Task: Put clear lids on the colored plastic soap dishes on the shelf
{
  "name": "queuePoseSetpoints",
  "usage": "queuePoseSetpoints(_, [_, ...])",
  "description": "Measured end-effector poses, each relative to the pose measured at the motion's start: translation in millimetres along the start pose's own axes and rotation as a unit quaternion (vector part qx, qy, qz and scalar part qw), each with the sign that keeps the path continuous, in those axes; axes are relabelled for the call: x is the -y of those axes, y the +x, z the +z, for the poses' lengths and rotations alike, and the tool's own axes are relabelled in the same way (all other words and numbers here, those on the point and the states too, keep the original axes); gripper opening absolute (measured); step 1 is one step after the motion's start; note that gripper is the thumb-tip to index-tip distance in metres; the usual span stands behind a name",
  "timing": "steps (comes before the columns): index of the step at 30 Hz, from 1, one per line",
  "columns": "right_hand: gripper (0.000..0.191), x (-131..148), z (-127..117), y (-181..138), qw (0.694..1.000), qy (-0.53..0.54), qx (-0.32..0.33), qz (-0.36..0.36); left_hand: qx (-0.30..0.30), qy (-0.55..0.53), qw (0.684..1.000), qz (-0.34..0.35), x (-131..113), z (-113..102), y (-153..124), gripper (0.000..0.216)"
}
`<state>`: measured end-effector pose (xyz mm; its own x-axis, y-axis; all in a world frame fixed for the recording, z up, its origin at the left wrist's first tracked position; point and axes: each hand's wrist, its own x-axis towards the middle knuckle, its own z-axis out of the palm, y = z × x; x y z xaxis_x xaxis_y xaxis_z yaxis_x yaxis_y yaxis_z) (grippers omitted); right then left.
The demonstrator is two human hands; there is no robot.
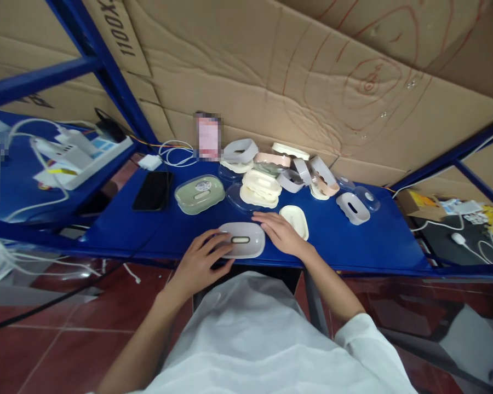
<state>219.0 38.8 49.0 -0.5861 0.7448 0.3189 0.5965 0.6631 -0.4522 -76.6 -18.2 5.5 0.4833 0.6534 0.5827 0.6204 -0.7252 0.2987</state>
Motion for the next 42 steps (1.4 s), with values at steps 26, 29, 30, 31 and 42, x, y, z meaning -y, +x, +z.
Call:
queuePoseSetpoints(26, [0.054, 27.7, 11.4, -33.3, 0.986, -0.168, 0.015, -0.011, 0.015, -0.035, 0.998, -0.054, 7.0, -14.7, -11.2, 0.024])
queuePoseSetpoints(29, [0.056, 33.1, 18.8, -25.0, 0.990, -0.123, 0.053, -0.053, 0.023, -0.032, 0.998, -0.050, 10.0, -11.7, -9.7, 0.025])
queuePoseSetpoints(30, [0.052, 32.2, 22.4, -21.5, 0.990, -0.112, 0.058, -0.057, 0.026, -0.032, 0.998, -0.050, 11.2, -10.9, -9.5, 0.027])
queuePoseSetpoints(31, [0.049, 30.5, 26.0, -18.3, 0.991, -0.104, 0.060, -0.057, 0.031, -0.031, 0.998, -0.051, 12.4, -10.2, -9.5, 0.030])
queuePoseSetpoints(42, [0.045, 30.4, 46.1, -12.2, 0.992, -0.088, 0.038, -0.087, 0.055, -0.054, 0.995, -0.068, 28.1, -18.8, -22.1, 0.039])
